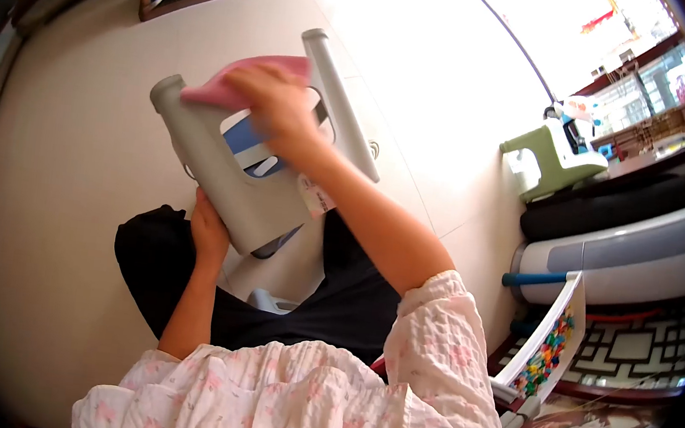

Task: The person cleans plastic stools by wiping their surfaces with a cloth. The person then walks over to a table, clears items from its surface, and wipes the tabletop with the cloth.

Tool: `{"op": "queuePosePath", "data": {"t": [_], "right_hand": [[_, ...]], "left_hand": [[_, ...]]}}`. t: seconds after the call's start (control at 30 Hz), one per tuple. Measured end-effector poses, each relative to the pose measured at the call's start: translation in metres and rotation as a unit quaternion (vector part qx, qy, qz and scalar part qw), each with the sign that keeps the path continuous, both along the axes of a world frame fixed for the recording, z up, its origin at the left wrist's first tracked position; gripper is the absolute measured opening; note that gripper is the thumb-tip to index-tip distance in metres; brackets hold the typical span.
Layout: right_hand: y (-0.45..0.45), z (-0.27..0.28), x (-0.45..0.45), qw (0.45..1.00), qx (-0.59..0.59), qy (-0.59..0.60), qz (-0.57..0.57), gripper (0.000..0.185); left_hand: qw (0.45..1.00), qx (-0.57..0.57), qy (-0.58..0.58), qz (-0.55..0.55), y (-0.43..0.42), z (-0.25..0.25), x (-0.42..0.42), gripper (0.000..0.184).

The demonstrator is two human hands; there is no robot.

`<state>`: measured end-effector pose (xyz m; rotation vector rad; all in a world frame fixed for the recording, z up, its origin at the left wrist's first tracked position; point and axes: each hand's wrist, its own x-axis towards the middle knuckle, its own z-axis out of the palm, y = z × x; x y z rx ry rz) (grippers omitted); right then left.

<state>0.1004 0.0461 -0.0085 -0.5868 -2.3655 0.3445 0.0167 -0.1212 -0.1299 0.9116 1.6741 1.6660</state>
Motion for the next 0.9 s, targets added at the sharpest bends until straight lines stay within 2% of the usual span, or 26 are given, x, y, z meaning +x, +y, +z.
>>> {"op": "queuePosePath", "data": {"t": [0.03,0.07,0.1,0.2,0.23,0.3,0.33,0.4,0.43,0.47,0.5,0.53,0.6,0.63,0.67,0.73,0.77,0.83,0.9], "right_hand": [[-0.018,0.007,-0.008,1.000,-0.010,0.011,0.024,0.056],[-0.028,0.014,-0.015,0.994,-0.076,0.006,0.080,0.055],[-0.042,0.016,-0.022,0.992,-0.058,0.048,0.098,0.053],[-0.071,0.026,-0.020,0.936,-0.231,0.011,0.264,0.052],[-0.076,0.030,-0.015,0.939,-0.227,0.019,0.258,0.052],[-0.079,0.039,0.005,0.918,-0.297,-0.019,0.264,0.056],[-0.078,0.042,0.017,0.920,-0.294,-0.014,0.261,0.056],[-0.075,0.053,0.049,0.910,-0.348,0.145,0.174,0.059],[-0.079,0.062,0.070,0.902,-0.373,0.183,0.121,0.061],[-0.085,0.072,0.088,0.889,-0.395,0.221,0.066,0.063],[-0.081,0.063,0.101,0.940,-0.240,0.242,-0.005,0.051],[-0.079,0.049,0.114,0.941,-0.231,0.246,-0.019,0.051],[-0.078,0.018,0.133,0.961,-0.010,0.218,-0.170,0.050],[-0.084,0.005,0.135,0.966,0.031,0.157,-0.202,0.047],[-0.092,-0.017,0.133,0.966,-0.042,0.117,-0.225,0.045],[-0.107,-0.027,0.127,0.972,0.022,0.083,-0.220,0.046],[-0.112,-0.027,0.126,0.972,0.022,0.083,-0.219,0.046],[-0.115,-0.022,0.124,0.976,-0.031,0.098,-0.192,0.047],[-0.108,-0.021,0.126,0.978,-0.030,0.084,-0.189,0.046]], "left_hand": [[1.000,0.000,0.005,-0.011,0.000,0.000,0.001,0.056],[1.000,0.007,0.002,0.002,-0.001,0.001,0.001,0.056],[1.000,0.015,-0.002,0.015,-0.001,0.001,0.000,0.055],[0.999,0.039,0.013,0.003,-0.007,-0.005,-0.004,0.051],[0.999,0.041,0.020,-0.005,-0.008,-0.011,-0.003,0.051],[0.991,0.053,0.096,0.080,-0.008,-0.017,-0.001,0.048],[0.991,0.055,0.100,0.075,-0.010,-0.016,-0.005,0.048],[0.997,0.004,-0.077,-0.015,-0.013,-0.004,-0.011,0.044],[0.997,0.009,-0.075,-0.025,-0.012,-0.003,-0.013,0.044],[0.999,-0.003,-0.024,0.042,-0.009,-0.004,-0.016,0.040],[0.994,-0.013,0.027,0.107,-0.004,-0.004,-0.019,0.036],[0.982,0.107,0.043,0.149,0.003,-0.006,-0.021,0.034],[0.937,0.191,0.234,0.174,0.000,0.041,-0.020,0.030],[0.934,0.246,0.234,0.106,0.002,0.061,-0.013,0.032],[0.925,0.297,0.233,0.041,0.006,0.079,-0.002,0.033],[0.896,0.206,0.384,-0.088,0.020,0.119,0.019,0.040],[0.896,0.205,0.385,-0.087,0.031,0.126,0.028,0.040],[0.903,-0.010,0.355,-0.241,0.046,0.136,0.041,0.048],[0.905,-0.061,0.360,-0.219,0.047,0.141,0.047,0.051]]}}
